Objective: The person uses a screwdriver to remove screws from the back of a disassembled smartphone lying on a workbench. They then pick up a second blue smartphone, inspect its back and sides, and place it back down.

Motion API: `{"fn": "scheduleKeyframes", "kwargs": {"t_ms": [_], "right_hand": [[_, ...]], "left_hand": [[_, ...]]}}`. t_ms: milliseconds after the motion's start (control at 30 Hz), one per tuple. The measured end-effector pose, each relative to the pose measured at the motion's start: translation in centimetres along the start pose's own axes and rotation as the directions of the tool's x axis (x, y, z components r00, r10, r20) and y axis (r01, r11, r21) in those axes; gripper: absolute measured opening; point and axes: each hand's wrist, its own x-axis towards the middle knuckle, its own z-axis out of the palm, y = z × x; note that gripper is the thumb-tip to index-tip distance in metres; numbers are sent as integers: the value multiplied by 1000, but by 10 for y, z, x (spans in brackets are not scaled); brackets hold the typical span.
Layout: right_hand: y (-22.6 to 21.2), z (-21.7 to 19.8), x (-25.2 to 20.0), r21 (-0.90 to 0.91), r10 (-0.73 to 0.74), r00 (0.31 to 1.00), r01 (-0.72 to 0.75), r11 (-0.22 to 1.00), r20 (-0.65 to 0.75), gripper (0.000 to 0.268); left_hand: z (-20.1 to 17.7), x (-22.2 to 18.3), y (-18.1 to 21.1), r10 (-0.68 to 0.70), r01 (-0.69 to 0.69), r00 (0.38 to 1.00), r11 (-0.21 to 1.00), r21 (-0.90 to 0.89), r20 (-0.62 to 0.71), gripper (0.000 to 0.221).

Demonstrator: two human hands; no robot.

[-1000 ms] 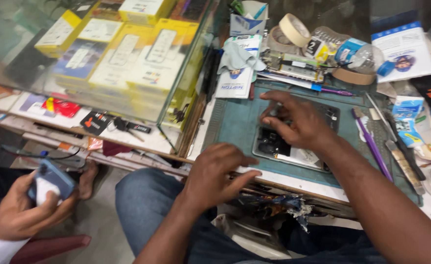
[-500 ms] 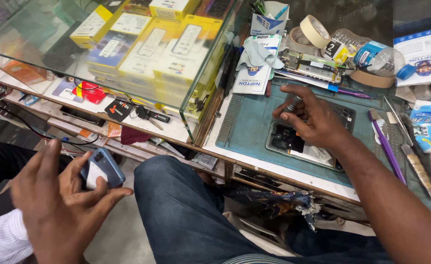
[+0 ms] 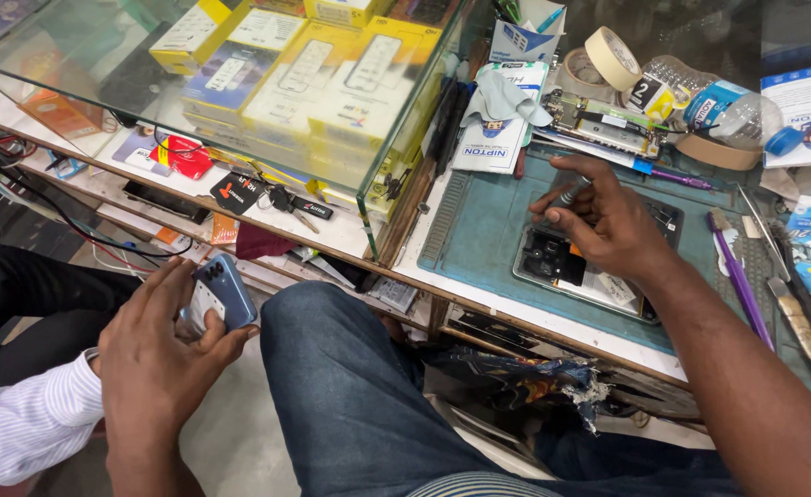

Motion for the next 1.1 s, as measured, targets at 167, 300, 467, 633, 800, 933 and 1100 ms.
{"fn": "scheduleKeyframes", "kwargs": {"t_ms": [167,300,467,633,800,933,1100], "right_hand": [[1,-2,1,-25,-19,1000,19,999,7,60],[0,-1,1,-33,7,1000,-6,999,6,61],[-1,-3,1,-57,32,999,-32,998,3,61],[0,-2,0,-52,15,1000,-15,999,6,60],[-1,-3,0,-65,30,1000,-30,997,0,61],[-1,-3,0,-72,7,1000,-7,997,-3,61],[0,-2,0,-54,2,1000,-2,999,-2,62]], "left_hand": [[6,-2,-7,-68,68,997,998,-8,27,97],[9,9,-17,4,0,995,999,-40,96,96],[7,22,-22,-15,30,976,997,-69,216,92],[3,32,-26,21,-1,975,996,-88,221,84],[1,33,-28,-20,45,983,990,-135,181,84],[-2,30,-26,107,-99,993,982,-158,40,83],[-14,32,0,53,-60,998,976,-210,-41,79]]}}
